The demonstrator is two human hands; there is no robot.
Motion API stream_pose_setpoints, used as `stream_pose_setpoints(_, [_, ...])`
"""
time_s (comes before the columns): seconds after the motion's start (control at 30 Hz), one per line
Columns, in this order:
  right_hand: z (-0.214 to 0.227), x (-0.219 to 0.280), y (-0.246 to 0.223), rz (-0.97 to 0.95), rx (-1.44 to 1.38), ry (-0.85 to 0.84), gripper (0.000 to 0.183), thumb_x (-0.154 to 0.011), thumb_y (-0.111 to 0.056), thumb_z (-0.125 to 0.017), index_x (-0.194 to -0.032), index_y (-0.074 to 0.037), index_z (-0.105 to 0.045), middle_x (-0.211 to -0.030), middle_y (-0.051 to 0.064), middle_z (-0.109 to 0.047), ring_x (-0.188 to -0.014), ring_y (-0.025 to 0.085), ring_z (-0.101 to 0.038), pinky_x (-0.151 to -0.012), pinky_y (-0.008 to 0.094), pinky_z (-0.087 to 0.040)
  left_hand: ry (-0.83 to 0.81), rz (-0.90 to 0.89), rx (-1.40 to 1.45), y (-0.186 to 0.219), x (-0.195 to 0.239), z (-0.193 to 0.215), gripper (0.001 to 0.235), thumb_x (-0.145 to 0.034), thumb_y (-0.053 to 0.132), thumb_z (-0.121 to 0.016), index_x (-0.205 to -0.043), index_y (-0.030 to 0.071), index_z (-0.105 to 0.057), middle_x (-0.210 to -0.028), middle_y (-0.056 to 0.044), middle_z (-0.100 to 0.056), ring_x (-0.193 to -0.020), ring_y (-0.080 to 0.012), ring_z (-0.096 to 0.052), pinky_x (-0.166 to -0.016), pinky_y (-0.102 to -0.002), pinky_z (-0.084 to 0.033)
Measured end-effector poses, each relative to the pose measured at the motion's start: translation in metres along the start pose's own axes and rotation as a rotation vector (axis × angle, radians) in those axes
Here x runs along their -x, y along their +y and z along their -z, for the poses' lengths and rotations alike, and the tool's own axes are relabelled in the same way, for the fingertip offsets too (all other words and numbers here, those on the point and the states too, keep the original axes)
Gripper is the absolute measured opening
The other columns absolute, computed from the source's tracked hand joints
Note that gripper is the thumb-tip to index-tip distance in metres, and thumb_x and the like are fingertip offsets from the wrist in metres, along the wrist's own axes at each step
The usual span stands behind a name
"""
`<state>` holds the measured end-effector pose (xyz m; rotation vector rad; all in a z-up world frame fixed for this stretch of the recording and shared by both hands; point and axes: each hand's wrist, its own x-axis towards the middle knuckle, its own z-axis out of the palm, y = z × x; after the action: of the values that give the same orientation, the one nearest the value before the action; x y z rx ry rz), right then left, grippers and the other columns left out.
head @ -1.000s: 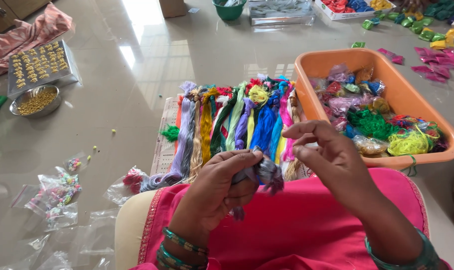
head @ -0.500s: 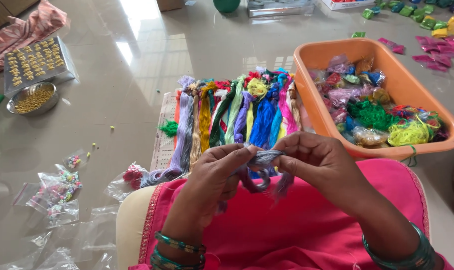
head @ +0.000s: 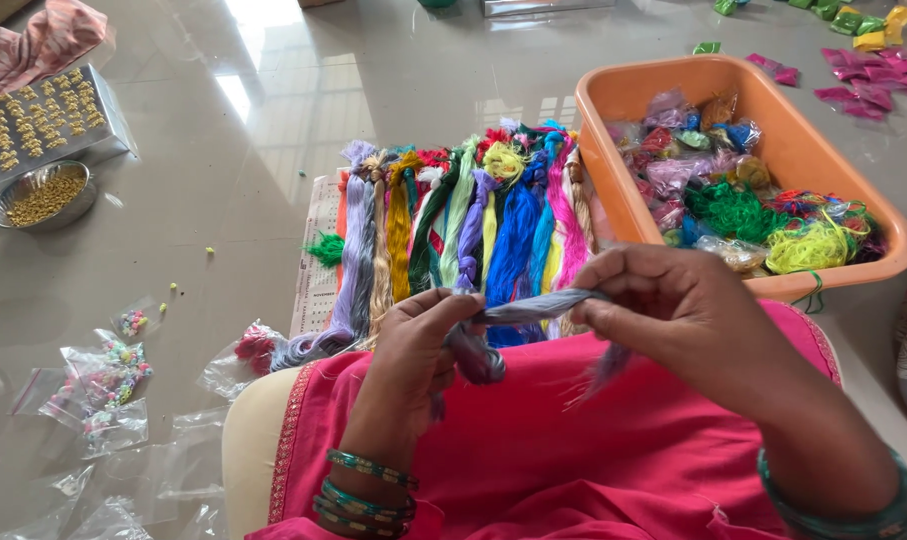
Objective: The person prepares craft materials by handling and tying bundles of colorful threads, placing some in small plastic bags, and knotting larger bundles of purple and light green fibers.
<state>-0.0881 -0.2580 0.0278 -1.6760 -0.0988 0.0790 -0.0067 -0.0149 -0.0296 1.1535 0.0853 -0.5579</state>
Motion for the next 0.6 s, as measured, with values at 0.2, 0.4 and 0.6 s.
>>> stream_pose_setpoints(0.2, [0.018, 0.009, 0.004, -0.084, 0.343, 0.048, 0.024, -0.094, -0.010, -0.071, -0.116, -0.001, -0.071, -0.087, 0.008, -0.075, -0.070, 0.013, -0.070, -0.060, 0.028, -0.059, 0.152, -0.202, -0.273, -0.048, -0.040, 0.054, 0.012, -0.083, 0.013, -0.071, -0.083, 0.001, -0.071, -0.067, -0.002, -0.067, -0.053, -0.0076, -0.053, -0.047, -0.025, -0.040])
stream_pose_setpoints(0.4, [0.010, 0.007, -0.003, -0.238, 0.401, 0.053, 0.027, -0.089, -0.017, -0.074, -0.112, -0.005, -0.075, -0.078, 0.003, -0.075, -0.070, 0.007, -0.065, -0.062, 0.027, -0.058, 0.359, -0.166, -0.685, -0.042, -0.027, 0.059, 0.015, -0.081, 0.015, -0.070, -0.079, 0.000, -0.068, -0.067, -0.005, -0.069, -0.057, -0.0111, -0.061, -0.053, -0.027, -0.048])
stream_pose_setpoints(0.6, [0.024, 0.005, 0.006, -0.214, 0.535, 0.148, 0.023, -0.089, -0.017, -0.074, -0.107, -0.003, -0.076, -0.074, 0.004, -0.075, -0.067, 0.008, -0.067, -0.062, 0.027, -0.057, 0.188, -0.195, -0.196, -0.024, -0.009, 0.047, 0.010, -0.090, 0.014, -0.059, -0.090, 0.005, -0.064, -0.067, -0.005, -0.065, -0.044, -0.0067, -0.041, -0.041, -0.025, -0.032])
